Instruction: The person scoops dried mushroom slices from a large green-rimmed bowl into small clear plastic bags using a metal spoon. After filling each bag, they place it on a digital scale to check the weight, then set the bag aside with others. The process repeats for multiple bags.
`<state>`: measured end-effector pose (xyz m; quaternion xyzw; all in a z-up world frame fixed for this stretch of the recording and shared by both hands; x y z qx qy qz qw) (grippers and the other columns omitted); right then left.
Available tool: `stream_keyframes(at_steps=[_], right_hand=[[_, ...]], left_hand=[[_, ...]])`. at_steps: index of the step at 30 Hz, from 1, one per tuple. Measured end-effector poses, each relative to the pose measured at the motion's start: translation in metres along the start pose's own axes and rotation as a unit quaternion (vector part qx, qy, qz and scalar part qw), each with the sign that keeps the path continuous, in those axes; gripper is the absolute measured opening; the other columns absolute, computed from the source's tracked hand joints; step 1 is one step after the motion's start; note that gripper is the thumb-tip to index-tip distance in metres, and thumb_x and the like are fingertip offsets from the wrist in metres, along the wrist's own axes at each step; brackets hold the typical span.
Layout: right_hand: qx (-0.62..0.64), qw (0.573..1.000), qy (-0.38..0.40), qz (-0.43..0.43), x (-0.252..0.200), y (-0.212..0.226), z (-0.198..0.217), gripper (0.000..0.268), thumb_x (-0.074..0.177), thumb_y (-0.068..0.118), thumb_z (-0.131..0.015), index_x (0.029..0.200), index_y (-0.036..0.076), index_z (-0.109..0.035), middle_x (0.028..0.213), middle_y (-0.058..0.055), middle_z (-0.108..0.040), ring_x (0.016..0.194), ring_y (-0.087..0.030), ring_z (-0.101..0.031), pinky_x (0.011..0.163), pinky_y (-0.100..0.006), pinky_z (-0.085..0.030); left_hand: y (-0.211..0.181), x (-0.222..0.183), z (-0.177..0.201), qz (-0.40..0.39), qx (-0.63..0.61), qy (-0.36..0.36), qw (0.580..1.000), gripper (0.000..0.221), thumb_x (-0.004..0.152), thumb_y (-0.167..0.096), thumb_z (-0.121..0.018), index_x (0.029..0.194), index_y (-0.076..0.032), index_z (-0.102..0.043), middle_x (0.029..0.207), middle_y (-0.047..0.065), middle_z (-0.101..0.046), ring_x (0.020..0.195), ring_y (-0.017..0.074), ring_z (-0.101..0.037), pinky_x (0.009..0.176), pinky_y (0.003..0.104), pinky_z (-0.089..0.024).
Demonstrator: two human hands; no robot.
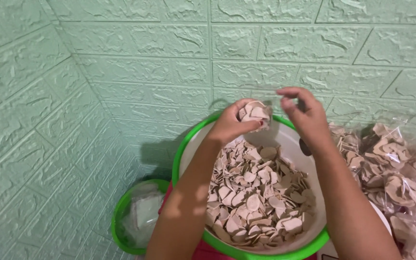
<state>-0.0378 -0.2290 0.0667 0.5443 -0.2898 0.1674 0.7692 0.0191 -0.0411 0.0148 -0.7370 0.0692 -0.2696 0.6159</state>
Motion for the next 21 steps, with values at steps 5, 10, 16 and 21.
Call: stream_keyframes(at_steps=[5, 10, 16, 21], right_hand=[[0.046, 0.997, -0.068, -0.011, 0.0, 0.007, 0.002, 0.017, 0.109, 0.018, -0.06, 0.122, 0.011, -0.07, 0.093, -0.003, -0.062, 0.065, -0.006, -0.048, 0.058, -0.022, -0.044], [0.022, 0.995, -0.099, -0.007, -0.003, -0.004, 0.009, 0.015, 0.111, 0.016, -0.057, 0.116, 0.012, -0.071, 0.088, -0.005, -0.062, 0.064, -0.007, -0.049, 0.058, -0.023, -0.043], [0.053, 0.992, -0.109, -0.03, -0.002, -0.011, 0.01, 0.017, 0.11, 0.019, -0.057, 0.114, 0.01, -0.071, 0.086, -0.007, -0.062, 0.059, -0.007, -0.048, 0.055, -0.024, -0.042], [0.038, 0.995, -0.054, -0.081, -0.001, -0.002, -0.003, 0.016, 0.106, 0.022, -0.061, 0.112, 0.014, -0.073, 0.085, -0.007, -0.065, 0.059, -0.008, -0.049, 0.055, -0.025, -0.043]], left_hand=[[-0.004, -0.002, -0.001, -0.009, -0.032, -0.013, 0.999, 0.074, 0.07, -0.008, -0.088, 0.139, -0.011, -0.061, 0.115, 0.017, -0.07, 0.104, 0.0239, -0.067, 0.086, 0.037, -0.062], [0.023, 0.016, 0.007, -0.042, -0.183, -0.032, 0.982, 0.083, 0.074, 0.0, -0.085, 0.149, -0.008, -0.051, 0.127, 0.022, -0.065, 0.11, 0.0313, -0.067, 0.09, 0.043, -0.062], [0.02, 0.011, 0.007, -0.012, -0.144, -0.042, 0.989, 0.081, 0.08, -0.012, -0.086, 0.149, -0.005, -0.045, 0.119, 0.015, -0.065, 0.104, 0.0253, -0.069, 0.084, 0.04, -0.064], [-0.001, -0.002, -0.005, -0.02, -0.077, -0.005, 0.997, 0.072, 0.074, -0.008, -0.088, 0.14, -0.006, -0.06, 0.117, 0.013, -0.071, 0.101, 0.0184, -0.067, 0.085, 0.032, -0.06]])
Point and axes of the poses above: each hand's wrist, its own x-axis towards the middle knuckle, its own z-axis out of the back of the hand, y = z × x, the point moved 7 cm from there along x, towards the middle knuckle
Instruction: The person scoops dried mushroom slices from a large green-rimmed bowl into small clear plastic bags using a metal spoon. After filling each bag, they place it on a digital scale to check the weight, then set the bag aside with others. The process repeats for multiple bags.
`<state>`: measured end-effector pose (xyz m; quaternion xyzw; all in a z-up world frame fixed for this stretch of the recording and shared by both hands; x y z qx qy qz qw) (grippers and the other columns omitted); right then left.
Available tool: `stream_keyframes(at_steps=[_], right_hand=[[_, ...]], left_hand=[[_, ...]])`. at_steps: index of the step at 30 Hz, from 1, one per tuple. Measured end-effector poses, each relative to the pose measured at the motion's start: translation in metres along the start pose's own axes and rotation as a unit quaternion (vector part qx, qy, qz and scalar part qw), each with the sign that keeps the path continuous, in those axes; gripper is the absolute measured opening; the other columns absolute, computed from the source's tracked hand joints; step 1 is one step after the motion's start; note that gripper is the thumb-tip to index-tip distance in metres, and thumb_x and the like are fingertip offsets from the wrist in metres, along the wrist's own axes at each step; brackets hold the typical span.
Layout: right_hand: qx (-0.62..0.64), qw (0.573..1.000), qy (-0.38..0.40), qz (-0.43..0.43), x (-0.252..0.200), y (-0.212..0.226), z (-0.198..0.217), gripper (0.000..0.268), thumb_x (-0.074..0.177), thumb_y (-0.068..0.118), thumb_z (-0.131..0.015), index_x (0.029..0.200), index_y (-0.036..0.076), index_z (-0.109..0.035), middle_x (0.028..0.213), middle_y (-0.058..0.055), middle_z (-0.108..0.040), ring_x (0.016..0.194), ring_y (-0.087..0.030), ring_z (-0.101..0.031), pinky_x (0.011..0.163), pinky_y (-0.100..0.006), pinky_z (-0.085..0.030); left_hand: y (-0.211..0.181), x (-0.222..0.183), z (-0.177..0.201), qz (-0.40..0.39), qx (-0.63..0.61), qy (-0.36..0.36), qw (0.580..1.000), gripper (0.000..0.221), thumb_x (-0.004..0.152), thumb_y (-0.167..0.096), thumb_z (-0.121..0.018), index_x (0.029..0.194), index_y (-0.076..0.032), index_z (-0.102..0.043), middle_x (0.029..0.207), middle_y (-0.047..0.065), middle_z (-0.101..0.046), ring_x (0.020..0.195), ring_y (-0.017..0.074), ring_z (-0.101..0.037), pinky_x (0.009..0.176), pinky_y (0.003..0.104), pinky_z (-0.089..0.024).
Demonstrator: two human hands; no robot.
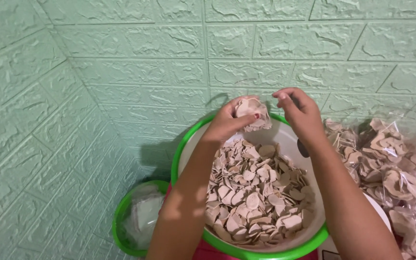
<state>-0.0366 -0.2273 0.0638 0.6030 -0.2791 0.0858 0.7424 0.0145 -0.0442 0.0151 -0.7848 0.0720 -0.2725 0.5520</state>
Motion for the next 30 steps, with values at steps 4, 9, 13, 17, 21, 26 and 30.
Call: stream_keyframes(at_steps=[4, 9, 13, 17, 21, 26, 30], right_hand=[[-0.003, 1.0, 0.009, 0.004, 0.0, 0.0, -0.002, 0.016, 0.106, 0.024, -0.061, 0.113, 0.015, -0.073, 0.085, -0.006, -0.065, 0.06, -0.008, -0.049, 0.056, -0.024, -0.043], [0.007, 1.0, 0.009, 0.013, 0.004, -0.009, -0.001, 0.017, 0.106, 0.024, -0.062, 0.112, 0.014, -0.073, 0.084, -0.006, -0.065, 0.061, -0.007, -0.05, 0.056, -0.023, -0.043], [0.015, 1.0, 0.019, -0.013, -0.003, 0.0, -0.003, 0.018, 0.105, 0.027, -0.062, 0.116, 0.017, -0.072, 0.089, -0.005, -0.066, 0.066, -0.006, -0.05, 0.059, -0.021, -0.044], [0.014, 0.995, 0.093, -0.014, -0.012, 0.013, -0.014, 0.038, 0.096, 0.027, -0.07, 0.132, 0.012, -0.069, 0.113, -0.009, -0.063, 0.099, -0.013, -0.055, 0.085, -0.029, -0.051], [0.043, 0.99, 0.136, 0.005, -0.015, 0.016, -0.022, 0.047, 0.085, 0.016, -0.08, 0.128, 0.0, -0.068, 0.116, -0.022, -0.065, 0.109, -0.028, -0.06, 0.092, -0.041, -0.055], [0.011, 0.993, 0.11, 0.049, 0.004, -0.022, -0.014, 0.019, 0.091, 0.017, -0.078, 0.107, 0.006, -0.076, 0.102, -0.011, -0.072, 0.101, -0.021, -0.066, 0.088, -0.035, -0.056], [-0.085, 0.99, 0.058, 0.092, 0.003, -0.018, -0.007, 0.015, 0.095, 0.021, -0.076, 0.1, 0.008, -0.078, 0.096, -0.012, -0.076, 0.098, -0.029, -0.072, 0.093, -0.04, -0.053]], left_hand=[[-0.013, -0.003, -0.009, -0.004, 0.006, 0.019, 1.0, 0.075, 0.072, -0.007, -0.088, 0.142, -0.011, -0.061, 0.117, 0.013, -0.072, 0.103, 0.0181, -0.068, 0.087, 0.031, -0.061], [-0.008, 0.001, -0.001, -0.003, 0.055, 0.022, 0.998, 0.078, 0.073, -0.012, -0.09, 0.144, -0.014, -0.059, 0.13, 0.023, -0.066, 0.113, 0.0282, -0.066, 0.096, 0.04, -0.059], [-0.013, -0.001, -0.002, -0.014, 0.068, -0.002, 0.998, 0.075, 0.077, -0.015, -0.088, 0.145, -0.012, -0.057, 0.125, 0.024, -0.067, 0.112, 0.027, -0.064, 0.094, 0.04, -0.058], [-0.013, 0.004, -0.005, -0.007, 0.093, 0.03, 0.995, 0.07, 0.079, -0.013, -0.085, 0.144, -0.015, -0.059, 0.123, 0.022, -0.069, 0.11, 0.0265, -0.067, 0.093, 0.039, -0.06], [-0.021, 0.008, -0.029, -0.087, 0.166, 0.095, 0.978, 0.066, 0.08, -0.021, -0.084, 0.143, -0.015, -0.062, 0.139, 0.012, -0.064, 0.132, 0.0205, -0.053, 0.116, 0.04, -0.04], [-0.026, -0.004, -0.033, -0.017, 0.127, 0.084, 0.988, 0.081, 0.082, -0.01, -0.082, 0.154, -0.014, -0.046, 0.143, 0.021, -0.056, 0.125, 0.0253, -0.057, 0.103, 0.036, -0.054], [-0.026, -0.011, -0.028, 0.035, 0.363, 0.084, 0.927, 0.1, 0.074, -0.039, -0.087, 0.158, -0.018, -0.037, 0.156, 0.023, -0.045, 0.145, 0.0408, -0.041, 0.12, 0.051, -0.035]])
Point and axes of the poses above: each hand's wrist, its own x-axis towards the middle knuckle, its own z-axis out of the back of the hand, y = z × x, the point moved 7 cm from there along x, towards the middle knuckle
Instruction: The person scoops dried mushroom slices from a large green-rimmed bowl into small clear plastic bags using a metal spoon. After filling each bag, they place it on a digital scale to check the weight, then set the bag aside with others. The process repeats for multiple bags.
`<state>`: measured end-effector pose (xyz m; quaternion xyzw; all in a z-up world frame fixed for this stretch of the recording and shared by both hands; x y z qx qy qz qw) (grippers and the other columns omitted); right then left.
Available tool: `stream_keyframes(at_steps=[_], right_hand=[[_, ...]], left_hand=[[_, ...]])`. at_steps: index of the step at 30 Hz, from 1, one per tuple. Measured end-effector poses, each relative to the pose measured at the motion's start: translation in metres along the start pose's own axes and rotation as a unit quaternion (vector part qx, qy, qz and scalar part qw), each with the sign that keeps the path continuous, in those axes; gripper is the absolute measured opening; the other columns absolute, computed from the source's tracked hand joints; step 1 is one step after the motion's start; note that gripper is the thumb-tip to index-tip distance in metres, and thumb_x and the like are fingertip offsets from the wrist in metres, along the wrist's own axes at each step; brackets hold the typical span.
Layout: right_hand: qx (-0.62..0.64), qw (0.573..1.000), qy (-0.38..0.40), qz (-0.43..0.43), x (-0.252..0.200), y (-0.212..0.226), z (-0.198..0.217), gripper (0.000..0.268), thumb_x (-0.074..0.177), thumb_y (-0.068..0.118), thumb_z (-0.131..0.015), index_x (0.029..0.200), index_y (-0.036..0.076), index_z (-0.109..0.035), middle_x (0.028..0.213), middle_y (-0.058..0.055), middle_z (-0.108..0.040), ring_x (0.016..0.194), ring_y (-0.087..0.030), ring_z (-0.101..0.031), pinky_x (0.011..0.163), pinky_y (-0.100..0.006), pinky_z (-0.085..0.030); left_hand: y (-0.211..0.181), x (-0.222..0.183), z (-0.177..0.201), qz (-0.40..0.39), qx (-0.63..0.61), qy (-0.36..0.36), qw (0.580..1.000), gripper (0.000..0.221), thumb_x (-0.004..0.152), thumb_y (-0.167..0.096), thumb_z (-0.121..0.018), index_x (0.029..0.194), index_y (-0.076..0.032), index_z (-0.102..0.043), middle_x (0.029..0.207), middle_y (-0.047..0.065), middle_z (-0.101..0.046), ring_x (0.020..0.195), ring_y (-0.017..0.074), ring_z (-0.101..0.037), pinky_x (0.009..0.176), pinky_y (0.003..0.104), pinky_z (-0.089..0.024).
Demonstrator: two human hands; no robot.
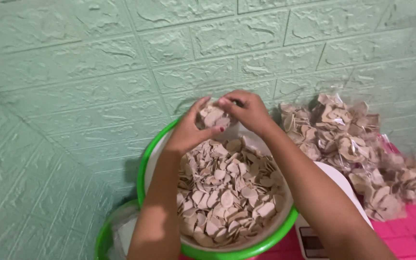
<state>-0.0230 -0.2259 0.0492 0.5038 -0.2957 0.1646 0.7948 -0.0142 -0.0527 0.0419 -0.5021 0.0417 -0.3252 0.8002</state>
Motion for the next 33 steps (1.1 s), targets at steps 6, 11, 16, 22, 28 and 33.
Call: stream_keyframes(at_steps=[6, 11, 16, 22, 28, 33], right_hand=[[-0.054, 0.991, -0.124, -0.02, 0.011, -0.038, 0.029, 0.025, 0.103, 0.033, -0.069, 0.107, 0.01, -0.076, 0.101, -0.012, -0.075, 0.102, -0.03, -0.071, 0.091, -0.043, -0.053], [0.027, 0.967, -0.249, -0.043, 0.016, -0.001, 0.08, 0.026, 0.097, 0.039, -0.067, 0.09, 0.015, -0.073, 0.081, -0.004, -0.066, 0.078, -0.018, -0.06, 0.071, -0.035, -0.045], [0.03, 0.953, -0.3, -0.025, -0.014, 0.036, 0.17, 0.026, 0.1, 0.036, -0.063, 0.082, 0.018, -0.069, 0.068, 0.005, -0.06, 0.054, -0.005, -0.049, 0.047, -0.025, -0.037], [-0.319, 0.923, -0.17, -0.132, -0.115, 0.012, 0.23, 0.029, 0.11, 0.05, -0.067, 0.114, 0.023, -0.076, 0.109, -0.004, -0.073, 0.111, -0.03, -0.067, 0.095, -0.041, -0.05], [-0.32, 0.881, -0.055, -0.343, -0.198, -0.04, 0.217, 0.023, 0.099, 0.037, -0.068, 0.115, 0.022, -0.074, 0.11, -0.012, -0.074, 0.113, -0.044, -0.065, 0.099, -0.054, -0.047], [-0.284, 0.873, 0.019, -0.396, -0.223, -0.059, 0.2, 0.029, 0.092, 0.041, -0.068, 0.109, 0.019, -0.078, 0.097, -0.011, -0.077, 0.102, -0.038, -0.07, 0.094, -0.048, -0.05]], left_hand=[[0.029, 0.002, 0.003, 0.063, 0.238, 0.083, 0.966, 0.089, 0.085, -0.058, -0.069, 0.152, -0.005, -0.046, 0.15, 0.025, -0.05, 0.141, 0.04, -0.045, 0.12, 0.049, -0.034], [0.119, 0.012, -0.003, 0.217, 0.282, 0.148, 0.923, 0.093, 0.082, -0.062, -0.063, 0.158, -0.016, -0.037, 0.157, 0.015, -0.045, 0.143, 0.0339, -0.045, 0.119, 0.044, -0.034], [0.119, 0.013, -0.002, 0.288, 0.293, 0.14, 0.901, 0.085, 0.085, -0.053, -0.063, 0.16, -0.024, -0.033, 0.165, 0.002, -0.034, 0.145, 0.0279, -0.044, 0.116, 0.043, -0.035], [0.138, 0.02, 0.006, 0.271, 0.266, 0.15, 0.913, 0.087, 0.08, -0.056, -0.068, 0.153, -0.013, -0.05, 0.149, 0.026, -0.054, 0.141, 0.0419, -0.048, 0.118, 0.049, -0.037], [0.12, 0.01, 0.01, 0.283, 0.269, 0.141, 0.91, 0.092, 0.075, -0.06, -0.071, 0.149, -0.007, -0.054, 0.136, 0.026, -0.065, 0.136, 0.0399, -0.054, 0.114, 0.051, -0.041], [0.138, 0.018, 0.011, 0.276, 0.309, 0.136, 0.9, 0.088, 0.073, -0.061, -0.071, 0.145, -0.013, -0.059, 0.142, 0.02, -0.062, 0.138, 0.0383, -0.052, 0.114, 0.052, -0.04]])
Point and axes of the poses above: each hand's wrist, its own x-axis towards the middle knuckle, its own z-axis out of the back of the hand, y = z × x, the point moved 7 cm from there along x, towards the middle knuckle
